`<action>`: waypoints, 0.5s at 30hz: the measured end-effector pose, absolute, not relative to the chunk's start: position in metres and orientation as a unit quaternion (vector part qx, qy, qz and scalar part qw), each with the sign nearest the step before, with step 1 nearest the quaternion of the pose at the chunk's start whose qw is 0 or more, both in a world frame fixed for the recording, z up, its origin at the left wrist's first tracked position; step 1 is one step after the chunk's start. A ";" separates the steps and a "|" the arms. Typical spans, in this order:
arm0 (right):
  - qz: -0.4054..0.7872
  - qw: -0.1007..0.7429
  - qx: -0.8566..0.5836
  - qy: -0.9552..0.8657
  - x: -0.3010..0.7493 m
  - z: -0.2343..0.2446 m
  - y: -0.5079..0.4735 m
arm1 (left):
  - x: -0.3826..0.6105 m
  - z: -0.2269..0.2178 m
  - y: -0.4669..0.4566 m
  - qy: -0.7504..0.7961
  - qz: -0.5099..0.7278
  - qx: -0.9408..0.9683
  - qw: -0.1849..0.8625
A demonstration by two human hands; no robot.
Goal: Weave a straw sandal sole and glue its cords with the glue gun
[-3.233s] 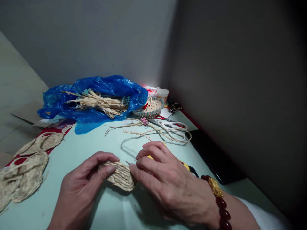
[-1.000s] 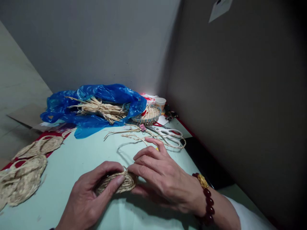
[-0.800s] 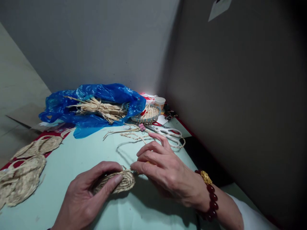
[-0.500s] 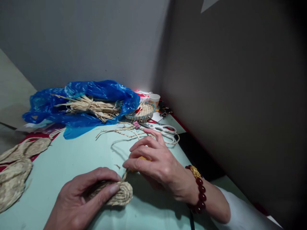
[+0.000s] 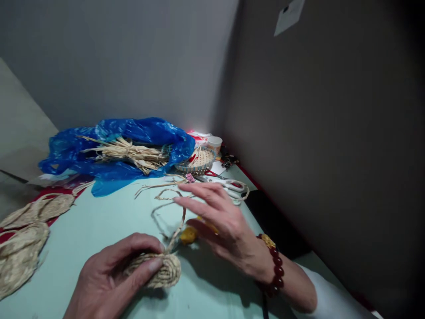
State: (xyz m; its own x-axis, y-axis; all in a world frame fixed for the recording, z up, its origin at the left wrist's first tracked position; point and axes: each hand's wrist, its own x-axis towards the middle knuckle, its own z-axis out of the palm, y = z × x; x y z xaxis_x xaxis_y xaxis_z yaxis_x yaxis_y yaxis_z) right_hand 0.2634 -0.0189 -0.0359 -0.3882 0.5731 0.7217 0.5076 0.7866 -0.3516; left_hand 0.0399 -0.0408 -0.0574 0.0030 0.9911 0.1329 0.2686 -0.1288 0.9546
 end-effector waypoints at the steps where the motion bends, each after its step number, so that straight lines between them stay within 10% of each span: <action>1: 0.031 0.455 -0.348 -0.819 0.268 -0.031 -0.019 | 0.038 -0.055 -0.037 0.533 0.479 0.570 0.402; 8: 0.104 0.033 -0.590 -0.800 0.289 -0.013 -0.018 | 0.013 -0.053 -0.008 0.491 0.617 0.383 0.481; 15: 0.128 -0.003 -0.575 -0.808 0.288 -0.022 -0.017 | 0.010 -0.051 -0.010 0.475 0.624 0.448 0.429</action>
